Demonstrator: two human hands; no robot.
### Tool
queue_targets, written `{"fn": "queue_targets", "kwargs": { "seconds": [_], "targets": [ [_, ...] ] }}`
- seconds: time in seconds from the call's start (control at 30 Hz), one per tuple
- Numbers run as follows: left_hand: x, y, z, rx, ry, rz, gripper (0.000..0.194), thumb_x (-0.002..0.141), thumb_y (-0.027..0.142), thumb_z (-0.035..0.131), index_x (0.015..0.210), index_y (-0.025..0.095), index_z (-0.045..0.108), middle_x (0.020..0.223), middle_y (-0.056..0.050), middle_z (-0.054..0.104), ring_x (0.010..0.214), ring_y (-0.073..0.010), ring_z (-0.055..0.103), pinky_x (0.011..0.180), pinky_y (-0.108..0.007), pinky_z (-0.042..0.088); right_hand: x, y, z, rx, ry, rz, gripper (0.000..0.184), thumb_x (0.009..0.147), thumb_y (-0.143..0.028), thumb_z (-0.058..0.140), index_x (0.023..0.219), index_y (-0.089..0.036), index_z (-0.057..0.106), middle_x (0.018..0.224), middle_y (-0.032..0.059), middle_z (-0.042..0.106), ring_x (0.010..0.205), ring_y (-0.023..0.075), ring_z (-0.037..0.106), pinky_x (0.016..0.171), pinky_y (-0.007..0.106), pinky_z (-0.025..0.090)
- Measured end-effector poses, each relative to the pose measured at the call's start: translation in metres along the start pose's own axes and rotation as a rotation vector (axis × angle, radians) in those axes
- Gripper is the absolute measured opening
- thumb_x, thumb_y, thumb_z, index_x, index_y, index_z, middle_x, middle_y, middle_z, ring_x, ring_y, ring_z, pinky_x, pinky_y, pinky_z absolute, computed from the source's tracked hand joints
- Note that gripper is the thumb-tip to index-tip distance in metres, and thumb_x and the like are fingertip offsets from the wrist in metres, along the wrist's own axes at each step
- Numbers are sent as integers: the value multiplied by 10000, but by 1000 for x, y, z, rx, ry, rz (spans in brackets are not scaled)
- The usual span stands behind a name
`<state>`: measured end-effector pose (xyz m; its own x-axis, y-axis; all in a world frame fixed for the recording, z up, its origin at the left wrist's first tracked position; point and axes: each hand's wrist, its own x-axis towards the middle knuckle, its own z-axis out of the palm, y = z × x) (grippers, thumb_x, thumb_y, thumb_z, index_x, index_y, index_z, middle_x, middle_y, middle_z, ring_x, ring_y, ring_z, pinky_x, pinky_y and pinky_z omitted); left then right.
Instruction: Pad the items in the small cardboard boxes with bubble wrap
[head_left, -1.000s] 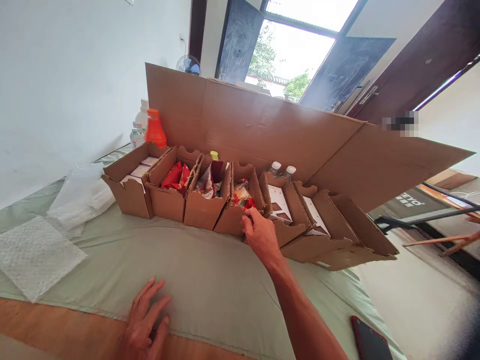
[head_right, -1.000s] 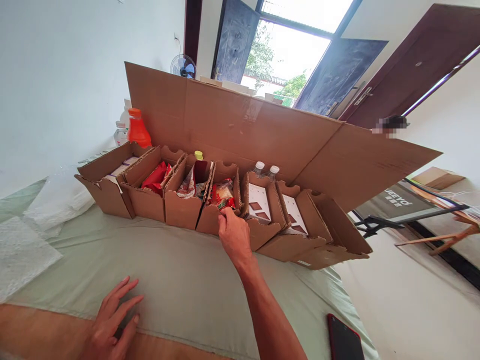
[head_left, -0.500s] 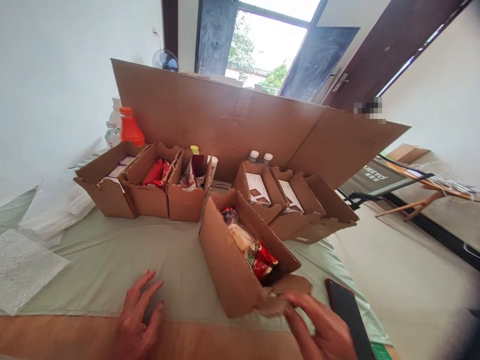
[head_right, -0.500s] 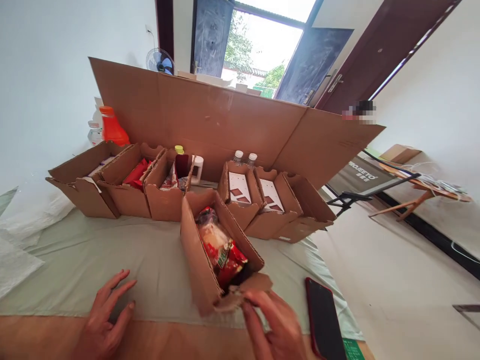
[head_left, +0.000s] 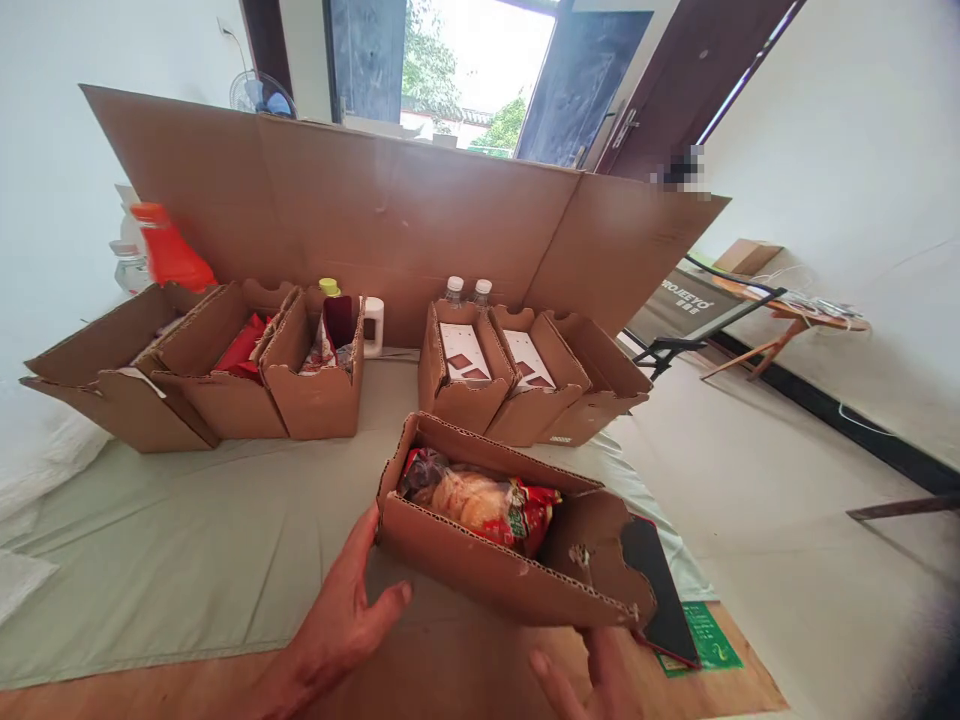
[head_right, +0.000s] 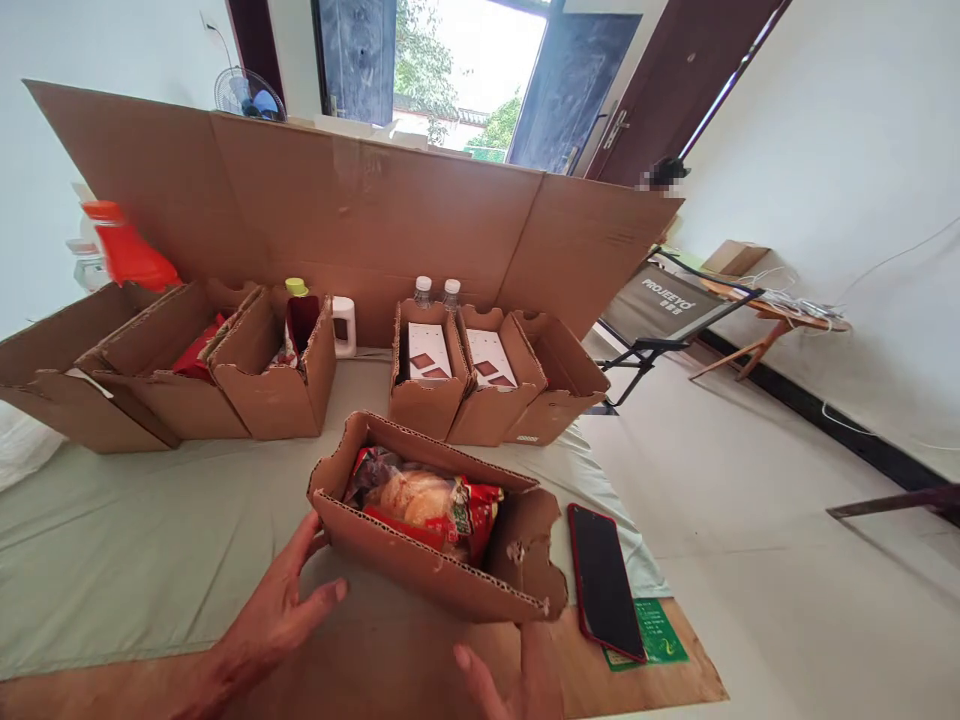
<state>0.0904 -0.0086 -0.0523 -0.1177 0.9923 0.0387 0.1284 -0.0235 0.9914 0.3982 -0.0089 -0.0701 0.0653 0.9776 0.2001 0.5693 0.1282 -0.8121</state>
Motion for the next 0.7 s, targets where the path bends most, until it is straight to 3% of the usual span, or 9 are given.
{"fn": "queue_targets", "kwargs": {
  "seconds": [0.17, 0.3, 0.5, 0.7],
  "targets": [
    [27, 0, 16, 6, 79, 9, 798, 847, 333, 644, 1563, 205, 316, 1547, -172, 464, 1398, -355, 484, 1158, -555, 400, 75, -28, 21, 112, -37, -89, 540, 862, -522, 676, 1295, -220, 562, 1259, 142, 674, 1206, 326, 620, 1023, 459, 502],
    [41, -17, 25, 32, 150, -17, 819, 857, 335, 628, 1587, 222, 275, 1585, -170, 417, 1409, -357, 474, 1154, -561, 405, 122, -19, 31, 236, -73, -104, 516, 849, -520, 688, 1245, -210, 573, 1199, 130, 689, 1096, 282, 663, 945, 400, 540],
    [23, -51, 29, 128, 165, -31, 787, 898, 357, 603, 1599, 235, 266, 1589, -165, 418, 1415, -364, 476, 1156, -585, 411, 121, 14, 41, 302, -136, -11, 555, 840, -517, 720, 1278, -213, 563, 1278, 139, 671, 1162, 276, 649, 969, 380, 531],
    [17, -66, 34, 173, 113, -33, 859, 913, 389, 626, 1623, 262, 161, 1616, -171, 375, 1445, -391, 436, 1158, -631, 394, 122, 23, 45, 301, -151, 33, 504, 854, -486, 724, 1263, -223, 592, 1265, 135, 693, 1168, 279, 658, 965, 370, 540]
  ]
}}
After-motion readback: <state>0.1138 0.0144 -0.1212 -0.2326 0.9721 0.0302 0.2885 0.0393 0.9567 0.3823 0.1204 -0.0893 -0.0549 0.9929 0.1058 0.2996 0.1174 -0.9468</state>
